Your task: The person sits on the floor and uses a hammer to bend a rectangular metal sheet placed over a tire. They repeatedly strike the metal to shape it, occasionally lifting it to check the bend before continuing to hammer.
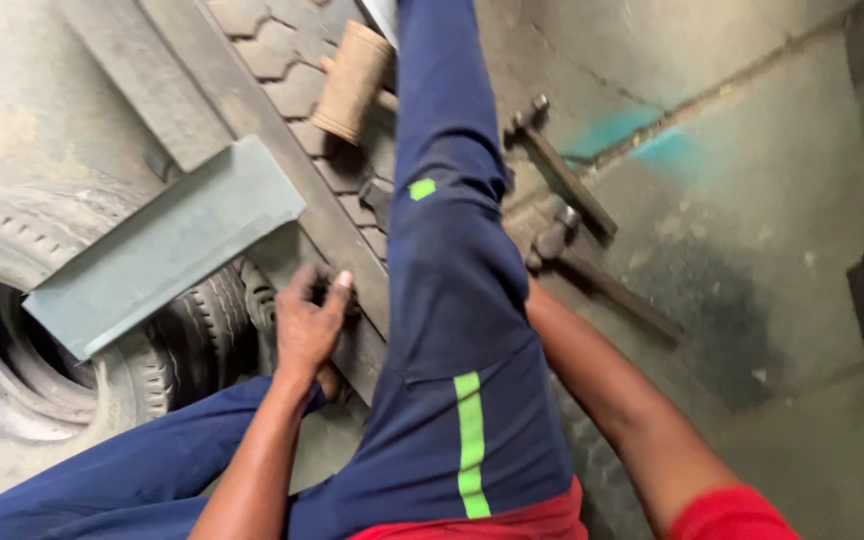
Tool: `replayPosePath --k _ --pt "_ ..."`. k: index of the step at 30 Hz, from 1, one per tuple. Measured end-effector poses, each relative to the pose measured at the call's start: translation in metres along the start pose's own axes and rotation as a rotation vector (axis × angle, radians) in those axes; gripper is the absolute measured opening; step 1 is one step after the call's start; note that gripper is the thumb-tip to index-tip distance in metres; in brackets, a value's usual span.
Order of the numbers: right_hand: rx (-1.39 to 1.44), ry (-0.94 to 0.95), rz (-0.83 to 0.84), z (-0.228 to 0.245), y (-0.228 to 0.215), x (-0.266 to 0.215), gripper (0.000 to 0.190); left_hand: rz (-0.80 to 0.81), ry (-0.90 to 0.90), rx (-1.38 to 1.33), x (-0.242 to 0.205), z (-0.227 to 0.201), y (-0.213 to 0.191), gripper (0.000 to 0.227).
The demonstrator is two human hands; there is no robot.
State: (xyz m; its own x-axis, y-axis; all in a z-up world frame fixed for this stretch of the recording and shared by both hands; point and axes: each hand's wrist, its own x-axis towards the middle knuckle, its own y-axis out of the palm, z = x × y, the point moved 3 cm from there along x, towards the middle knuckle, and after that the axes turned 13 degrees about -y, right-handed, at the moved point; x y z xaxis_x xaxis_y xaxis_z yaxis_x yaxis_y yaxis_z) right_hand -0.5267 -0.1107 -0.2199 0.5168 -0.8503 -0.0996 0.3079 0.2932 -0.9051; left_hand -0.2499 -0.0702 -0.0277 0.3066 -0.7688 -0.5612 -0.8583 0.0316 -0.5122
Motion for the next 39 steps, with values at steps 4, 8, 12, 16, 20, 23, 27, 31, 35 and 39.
replayPosePath --k 4,8,12,16,20,23,27,31,35,39 --pt "0.139 0.104 0.007 -0.001 0.000 0.019 0.070 -0.100 0.053 0.169 0.005 0.001 0.000 0.028" --pt "0.288 0.220 0.025 -0.003 0.005 0.026 0.064 -0.145 0.068 0.252 0.001 0.005 -0.001 0.030" --pt "0.388 0.322 0.007 -0.008 -0.001 0.050 0.059 -0.132 0.101 0.183 0.001 0.001 0.001 0.024" --pt "0.465 0.364 0.022 0.006 0.006 0.069 0.053 -0.128 0.023 0.146 0.002 0.001 0.004 0.023" --pt "0.527 0.370 0.041 0.031 0.024 0.081 0.047 -0.119 0.013 0.132 -0.001 -0.003 0.005 0.020" --pt "0.575 0.370 0.036 0.044 0.036 0.090 0.043 -0.117 0.022 0.131 0.001 -0.007 0.002 0.021" --pt "0.649 0.435 -0.002 0.040 0.042 0.082 0.038 -0.055 -0.124 0.005 0.000 -0.007 0.002 0.022" --pt "0.829 0.656 -0.226 -0.031 0.015 0.029 0.033 0.093 -0.211 -0.290 -0.008 -0.030 0.006 0.023" --pt "1.014 0.806 -0.492 -0.087 -0.080 -0.037 0.029 0.091 0.049 -0.128 -0.041 -0.093 0.000 0.023" --pt "1.144 0.584 -0.634 -0.048 -0.239 0.014 0.040 0.105 0.563 0.017 -0.051 -0.198 -0.011 0.046"
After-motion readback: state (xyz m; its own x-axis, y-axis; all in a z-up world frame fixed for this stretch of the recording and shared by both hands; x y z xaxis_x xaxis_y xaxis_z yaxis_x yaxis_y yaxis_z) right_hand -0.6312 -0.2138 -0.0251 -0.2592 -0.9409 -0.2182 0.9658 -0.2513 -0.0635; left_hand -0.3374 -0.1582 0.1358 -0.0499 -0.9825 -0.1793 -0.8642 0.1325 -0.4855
